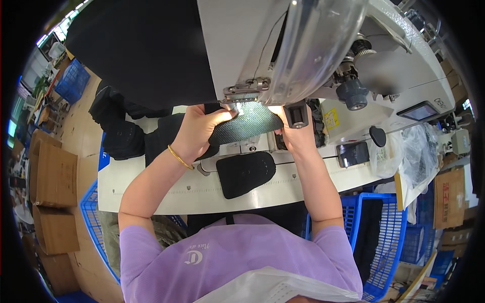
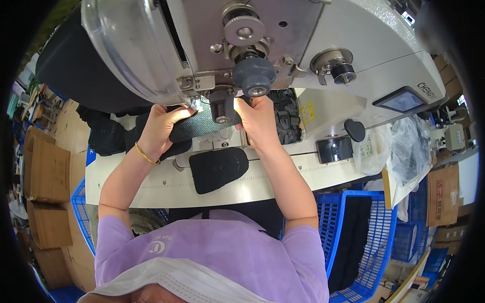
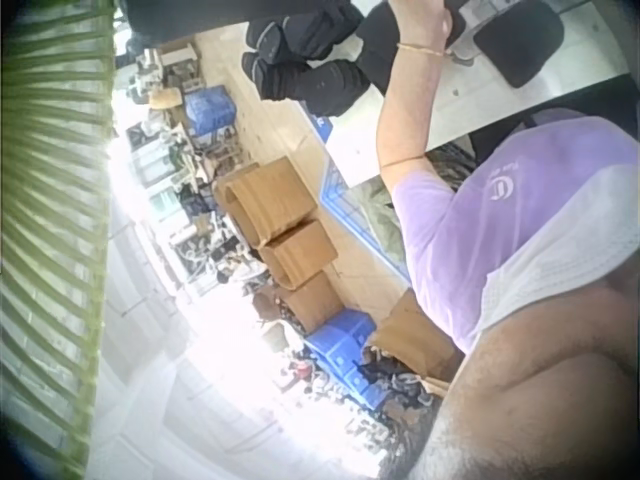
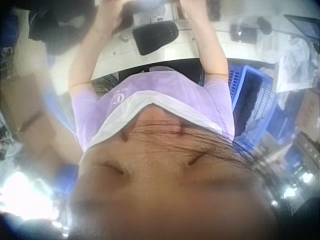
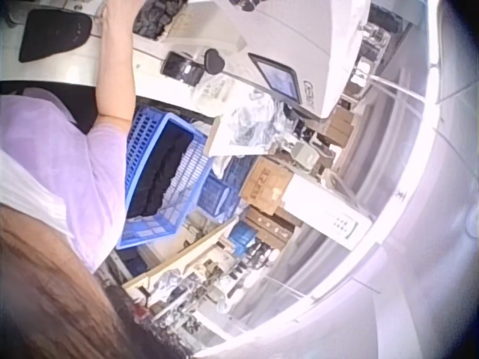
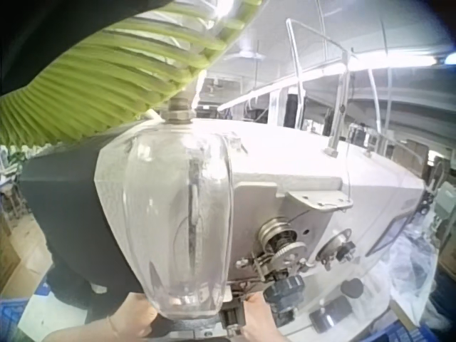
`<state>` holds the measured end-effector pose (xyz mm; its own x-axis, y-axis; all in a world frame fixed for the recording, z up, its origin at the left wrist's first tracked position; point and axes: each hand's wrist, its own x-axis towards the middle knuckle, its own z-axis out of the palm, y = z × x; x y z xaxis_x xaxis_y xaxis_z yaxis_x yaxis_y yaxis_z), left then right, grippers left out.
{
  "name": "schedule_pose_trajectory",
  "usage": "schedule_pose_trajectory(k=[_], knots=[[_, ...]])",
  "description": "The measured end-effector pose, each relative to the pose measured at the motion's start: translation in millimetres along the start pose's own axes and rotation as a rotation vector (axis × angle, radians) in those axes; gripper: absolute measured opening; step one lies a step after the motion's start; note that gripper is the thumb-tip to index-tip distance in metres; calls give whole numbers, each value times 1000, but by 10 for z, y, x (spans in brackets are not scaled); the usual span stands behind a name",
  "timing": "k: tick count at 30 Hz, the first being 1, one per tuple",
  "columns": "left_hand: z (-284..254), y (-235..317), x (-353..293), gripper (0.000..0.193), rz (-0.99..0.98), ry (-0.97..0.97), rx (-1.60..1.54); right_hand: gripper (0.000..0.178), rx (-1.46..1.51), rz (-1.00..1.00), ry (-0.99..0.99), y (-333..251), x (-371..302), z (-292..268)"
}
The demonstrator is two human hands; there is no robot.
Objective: The person aligns small tags onto fabric shoe components by hand and stitches them using a sewing machine.
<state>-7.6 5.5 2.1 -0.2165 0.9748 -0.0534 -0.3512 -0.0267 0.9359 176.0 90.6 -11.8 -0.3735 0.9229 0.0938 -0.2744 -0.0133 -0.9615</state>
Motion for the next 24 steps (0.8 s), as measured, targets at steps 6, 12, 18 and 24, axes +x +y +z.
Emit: schedule_pose_trajectory(k=[6, 12, 18, 24], knots=[[-2, 46, -16, 12, -45, 29, 1, 10, -5, 13, 23, 31, 4, 11], [38, 92, -48, 8, -14, 29, -15, 12, -1, 11, 39, -45, -34, 47], [-7, 50, -33, 15, -59, 66, -23, 13, -5, -7, -5, -66, -44, 47], [-107, 25, -140, 14, -37, -55, -223, 13, -6, 44, -24, -86, -63, 6]])
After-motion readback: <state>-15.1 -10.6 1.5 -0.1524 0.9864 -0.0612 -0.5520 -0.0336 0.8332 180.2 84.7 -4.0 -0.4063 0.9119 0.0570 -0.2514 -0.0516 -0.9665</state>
